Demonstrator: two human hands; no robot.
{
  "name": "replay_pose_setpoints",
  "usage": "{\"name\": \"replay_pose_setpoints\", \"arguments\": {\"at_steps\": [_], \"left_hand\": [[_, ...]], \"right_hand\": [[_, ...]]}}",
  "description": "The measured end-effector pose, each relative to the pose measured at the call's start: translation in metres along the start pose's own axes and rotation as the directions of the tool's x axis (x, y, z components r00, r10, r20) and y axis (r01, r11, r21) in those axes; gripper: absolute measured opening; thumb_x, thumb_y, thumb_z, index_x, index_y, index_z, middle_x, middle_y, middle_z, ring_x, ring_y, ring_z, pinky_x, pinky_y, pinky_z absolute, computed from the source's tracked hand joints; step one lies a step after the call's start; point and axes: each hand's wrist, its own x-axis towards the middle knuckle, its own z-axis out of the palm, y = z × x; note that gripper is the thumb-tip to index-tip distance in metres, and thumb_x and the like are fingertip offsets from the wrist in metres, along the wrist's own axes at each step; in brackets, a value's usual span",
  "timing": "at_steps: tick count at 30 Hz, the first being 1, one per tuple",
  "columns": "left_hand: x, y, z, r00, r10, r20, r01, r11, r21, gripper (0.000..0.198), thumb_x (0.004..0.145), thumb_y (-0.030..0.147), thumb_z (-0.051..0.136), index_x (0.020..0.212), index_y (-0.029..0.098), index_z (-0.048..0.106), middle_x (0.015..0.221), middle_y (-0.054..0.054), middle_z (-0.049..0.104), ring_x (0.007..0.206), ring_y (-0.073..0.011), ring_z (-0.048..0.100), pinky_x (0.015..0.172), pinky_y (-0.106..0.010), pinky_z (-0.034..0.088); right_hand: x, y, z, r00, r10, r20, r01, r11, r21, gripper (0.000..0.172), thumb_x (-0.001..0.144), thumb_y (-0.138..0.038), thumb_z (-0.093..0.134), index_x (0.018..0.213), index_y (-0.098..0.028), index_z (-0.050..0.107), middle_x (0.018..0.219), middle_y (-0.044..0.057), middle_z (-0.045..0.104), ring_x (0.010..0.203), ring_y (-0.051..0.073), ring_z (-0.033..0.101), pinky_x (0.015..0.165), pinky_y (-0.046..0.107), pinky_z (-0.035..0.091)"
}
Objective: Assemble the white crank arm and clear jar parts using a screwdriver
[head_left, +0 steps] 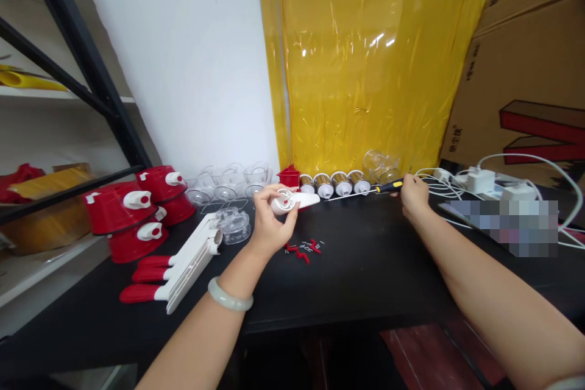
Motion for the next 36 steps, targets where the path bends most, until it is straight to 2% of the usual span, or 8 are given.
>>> {"name": "replay_pose_setpoints", "arguments": {"at_steps": [3,9,17,21,28,36], "left_hand": [[0.000,0.005,0.003,0.999,0.028,0.023,-0.028,1.000,0.002,0.037,0.087,0.015,0.060,0.108,0.025,0.030,0.111,-0.007,0.052,0.103,-0.0200,0.065,0.090,-0.044,0.053],[0.003,0.010,0.002,0.996,0.090,0.001,-0.090,0.995,0.032,0.042,0.078,0.005,0.061,0.103,0.025,0.034,0.106,-0.005,0.054,0.102,-0.0207,0.065,0.091,-0.045,0.052],[0.002,0.007,0.004,0.997,-0.053,-0.064,0.051,0.998,-0.025,0.041,0.081,0.010,0.060,0.103,0.025,0.029,0.109,-0.005,0.047,0.097,-0.0194,0.068,0.091,-0.045,0.054],[0.003,0.009,0.006,0.991,-0.099,-0.092,0.093,0.994,-0.061,0.042,0.083,0.014,0.059,0.109,0.026,0.027,0.107,-0.004,0.047,0.091,-0.0165,0.069,0.090,-0.041,0.055],[0.004,0.006,0.004,0.975,-0.174,-0.141,0.159,0.981,-0.112,0.045,0.084,0.015,0.060,0.112,0.026,0.027,0.102,-0.002,0.051,0.082,-0.0157,0.071,0.086,-0.041,0.057],[0.000,-0.012,-0.004,0.958,-0.271,-0.090,0.262,0.960,-0.096,0.035,0.090,0.032,0.059,0.108,0.025,0.031,0.101,-0.003,0.059,0.076,-0.0158,0.072,0.079,-0.035,0.058]], "right_hand": [[0.000,0.005,0.001,1.000,0.007,0.010,-0.006,0.999,-0.038,0.015,0.082,-0.022,0.048,0.068,-0.023,0.051,0.049,-0.005,0.051,0.034,0.011,0.044,0.038,0.025,0.041],[0.001,0.011,0.003,1.000,0.006,0.025,-0.004,0.996,-0.089,0.015,0.082,-0.021,0.048,0.068,-0.022,0.051,0.051,-0.005,0.051,0.036,0.011,0.047,0.037,0.024,0.040],[-0.004,0.009,0.004,0.999,0.019,0.051,-0.015,0.996,-0.091,0.016,0.082,-0.020,0.047,0.066,-0.022,0.051,0.051,-0.005,0.051,0.036,0.010,0.044,0.038,0.024,0.042],[-0.002,0.009,0.005,0.996,0.070,0.061,-0.068,0.997,-0.041,0.013,0.080,-0.018,0.047,0.068,-0.022,0.051,0.052,-0.005,0.051,0.034,0.009,0.042,0.037,0.024,0.043],[0.002,0.013,0.003,0.982,0.173,0.080,-0.167,0.983,-0.073,0.010,0.081,-0.023,0.050,0.072,-0.022,0.051,0.050,-0.004,0.052,0.032,0.011,0.045,0.036,0.025,0.043],[0.004,0.014,0.004,0.978,0.193,0.084,-0.182,0.975,-0.127,0.009,0.082,-0.024,0.051,0.073,-0.022,0.051,0.054,-0.002,0.054,0.034,0.011,0.048,0.036,0.024,0.044]]}}
